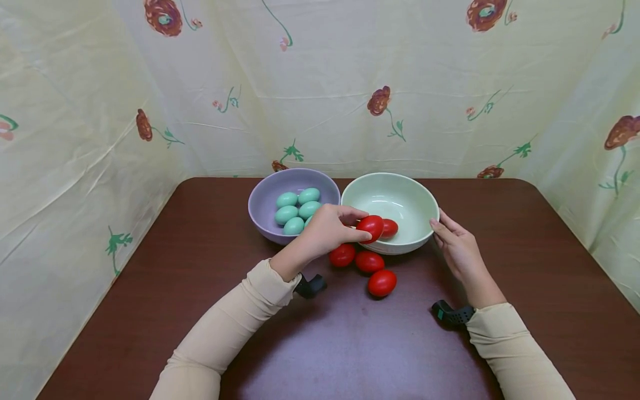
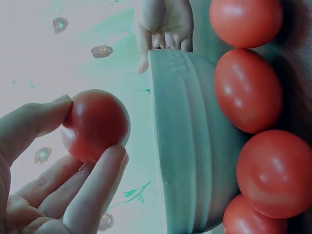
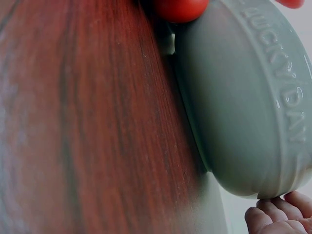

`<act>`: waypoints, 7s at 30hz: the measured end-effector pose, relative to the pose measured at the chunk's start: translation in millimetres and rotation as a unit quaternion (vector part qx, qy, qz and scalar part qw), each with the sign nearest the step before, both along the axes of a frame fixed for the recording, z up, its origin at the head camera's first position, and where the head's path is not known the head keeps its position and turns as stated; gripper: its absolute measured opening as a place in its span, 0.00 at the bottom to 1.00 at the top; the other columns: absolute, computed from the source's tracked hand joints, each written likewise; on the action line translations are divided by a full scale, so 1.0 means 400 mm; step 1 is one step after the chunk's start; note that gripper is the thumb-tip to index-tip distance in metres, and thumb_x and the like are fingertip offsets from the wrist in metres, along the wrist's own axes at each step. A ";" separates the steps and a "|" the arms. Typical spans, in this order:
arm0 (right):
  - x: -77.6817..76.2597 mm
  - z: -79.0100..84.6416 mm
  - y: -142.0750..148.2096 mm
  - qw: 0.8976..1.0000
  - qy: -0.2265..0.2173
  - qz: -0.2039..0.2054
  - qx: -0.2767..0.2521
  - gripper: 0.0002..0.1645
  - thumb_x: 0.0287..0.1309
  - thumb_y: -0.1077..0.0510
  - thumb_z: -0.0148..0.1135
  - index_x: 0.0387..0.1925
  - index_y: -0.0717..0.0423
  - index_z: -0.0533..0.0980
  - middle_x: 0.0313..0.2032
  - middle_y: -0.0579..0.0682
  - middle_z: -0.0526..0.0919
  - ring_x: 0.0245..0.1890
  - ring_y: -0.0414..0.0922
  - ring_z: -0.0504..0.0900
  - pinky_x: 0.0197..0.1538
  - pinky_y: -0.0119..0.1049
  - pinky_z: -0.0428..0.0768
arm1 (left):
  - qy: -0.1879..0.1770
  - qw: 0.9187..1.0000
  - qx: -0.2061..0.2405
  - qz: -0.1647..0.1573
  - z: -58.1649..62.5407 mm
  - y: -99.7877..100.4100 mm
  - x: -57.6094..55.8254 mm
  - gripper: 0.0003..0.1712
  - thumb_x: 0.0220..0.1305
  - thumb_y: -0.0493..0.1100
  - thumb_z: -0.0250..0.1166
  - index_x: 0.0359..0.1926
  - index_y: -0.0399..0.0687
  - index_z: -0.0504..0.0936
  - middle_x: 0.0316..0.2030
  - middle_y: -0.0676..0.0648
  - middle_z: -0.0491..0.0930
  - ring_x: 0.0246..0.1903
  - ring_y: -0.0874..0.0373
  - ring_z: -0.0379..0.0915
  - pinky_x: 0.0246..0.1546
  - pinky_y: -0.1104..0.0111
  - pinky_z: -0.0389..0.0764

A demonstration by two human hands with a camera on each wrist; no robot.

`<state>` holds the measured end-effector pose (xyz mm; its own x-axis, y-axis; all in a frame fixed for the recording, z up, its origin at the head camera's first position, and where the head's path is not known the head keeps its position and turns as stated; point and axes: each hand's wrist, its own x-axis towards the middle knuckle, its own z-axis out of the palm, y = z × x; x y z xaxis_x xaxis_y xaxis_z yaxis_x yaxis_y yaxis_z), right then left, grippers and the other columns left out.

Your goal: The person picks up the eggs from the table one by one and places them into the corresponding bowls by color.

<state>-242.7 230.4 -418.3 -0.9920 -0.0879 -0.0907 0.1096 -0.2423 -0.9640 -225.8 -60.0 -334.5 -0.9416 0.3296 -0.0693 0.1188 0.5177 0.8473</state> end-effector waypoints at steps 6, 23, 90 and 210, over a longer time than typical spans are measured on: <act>-0.001 0.004 0.000 1.000 -0.004 0.000 0.008 0.43 0.71 0.55 0.56 0.76 0.60 0.46 0.79 0.50 0.42 0.78 0.41 0.46 0.75 0.34 0.49 | -0.009 1.000 0.006 0.005 0.002 0.021 -0.036 0.22 0.56 0.50 0.74 0.53 0.57 0.87 0.47 0.53 0.88 0.50 0.59 0.80 0.53 0.67 0.78; -0.001 -0.002 -0.007 1.000 -0.009 0.004 0.006 0.43 0.71 0.55 0.56 0.76 0.60 0.46 0.79 0.49 0.42 0.76 0.36 0.50 0.75 0.35 0.49 | -0.039 0.998 0.033 0.037 -0.014 0.081 -0.129 0.25 0.58 0.47 0.73 0.57 0.49 0.84 0.48 0.49 0.87 0.44 0.60 0.84 0.51 0.66 0.80; 0.006 0.003 -0.002 1.000 -0.022 0.000 -0.004 0.44 0.70 0.54 0.57 0.77 0.57 0.46 0.79 0.49 0.41 0.62 0.20 0.68 0.74 0.34 0.49 | 0.028 0.985 -0.167 0.017 -0.106 0.186 -0.197 0.22 0.56 0.41 0.75 0.52 0.42 0.86 0.48 0.47 0.87 0.47 0.55 0.79 0.45 0.75 0.77; 0.001 0.000 0.001 1.000 -0.013 -0.001 -0.018 0.43 0.70 0.54 0.56 0.77 0.59 0.45 0.79 0.50 0.41 0.71 0.29 0.59 0.75 0.35 0.48 | 0.089 0.985 -0.111 -0.097 -0.171 0.108 0.135 0.22 0.56 0.39 0.73 0.53 0.47 0.85 0.48 0.53 0.87 0.49 0.60 0.79 0.51 0.78 0.76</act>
<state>-242.3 230.9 -418.3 -0.9894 -0.0899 -0.1136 0.1344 -0.2777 -0.9512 -171.9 -16.7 -403.0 -0.8661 0.4999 0.0002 0.3698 0.6404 0.6731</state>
